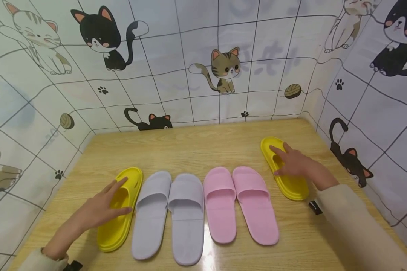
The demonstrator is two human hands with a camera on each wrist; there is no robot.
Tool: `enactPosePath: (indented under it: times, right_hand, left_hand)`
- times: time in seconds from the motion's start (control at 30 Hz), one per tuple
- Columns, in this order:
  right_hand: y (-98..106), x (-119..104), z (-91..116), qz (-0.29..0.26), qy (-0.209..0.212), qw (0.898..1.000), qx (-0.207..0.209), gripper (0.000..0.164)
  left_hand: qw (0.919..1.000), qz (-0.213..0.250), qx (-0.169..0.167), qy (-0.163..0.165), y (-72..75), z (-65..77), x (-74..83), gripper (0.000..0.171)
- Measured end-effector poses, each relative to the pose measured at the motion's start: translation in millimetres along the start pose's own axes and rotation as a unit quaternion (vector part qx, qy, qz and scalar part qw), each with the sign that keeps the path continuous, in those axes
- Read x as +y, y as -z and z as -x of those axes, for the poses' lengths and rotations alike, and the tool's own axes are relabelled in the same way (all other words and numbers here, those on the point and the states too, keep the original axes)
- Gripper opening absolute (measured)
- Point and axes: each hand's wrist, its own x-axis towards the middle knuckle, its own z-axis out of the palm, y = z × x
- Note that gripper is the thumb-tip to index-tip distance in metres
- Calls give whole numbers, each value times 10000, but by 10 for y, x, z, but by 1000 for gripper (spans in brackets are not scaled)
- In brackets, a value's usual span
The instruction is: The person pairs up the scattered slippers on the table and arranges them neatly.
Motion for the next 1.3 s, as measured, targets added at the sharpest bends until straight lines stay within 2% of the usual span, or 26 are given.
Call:
enactPosePath:
  times: [0.3, 0.53, 0.7, 0.83, 0.97, 1.13, 1.3]
  right_hand:
    - [139, 259, -369, -64, -27, 10000, 47, 96]
    - [260, 356, -556, -400, -550, 9976, -101, 96]
    - [297, 396, -656, -454, -625, 9970, 73, 96]
    - [292, 422, -711, -784, -810, 9933, 246, 94]
    - [287, 417, -714, -1091, -1003, 9884, 319, 85]
    - [276, 396, -699, -1021, -963, 9893, 392, 75]
    - [270, 367, -685, -745, -1222, 9893, 280, 74]
  left_hand:
    - [10000, 80, -41, 36, -66, 14, -36, 106]
    - [9997, 183, -173, 0, -42, 14, -10, 106]
    - [9995, 201, -234, 74, -17, 6, 5, 108]
    - [9994, 182, -253, 123, -13, 2, -2, 110]
    - [9996, 203, -192, 48, -19, 2, -10, 114]
    - [9996, 288, -62, -27, -32, 6, -15, 107]
    - [9998, 165, -58, 100, -30, 18, -4, 103]
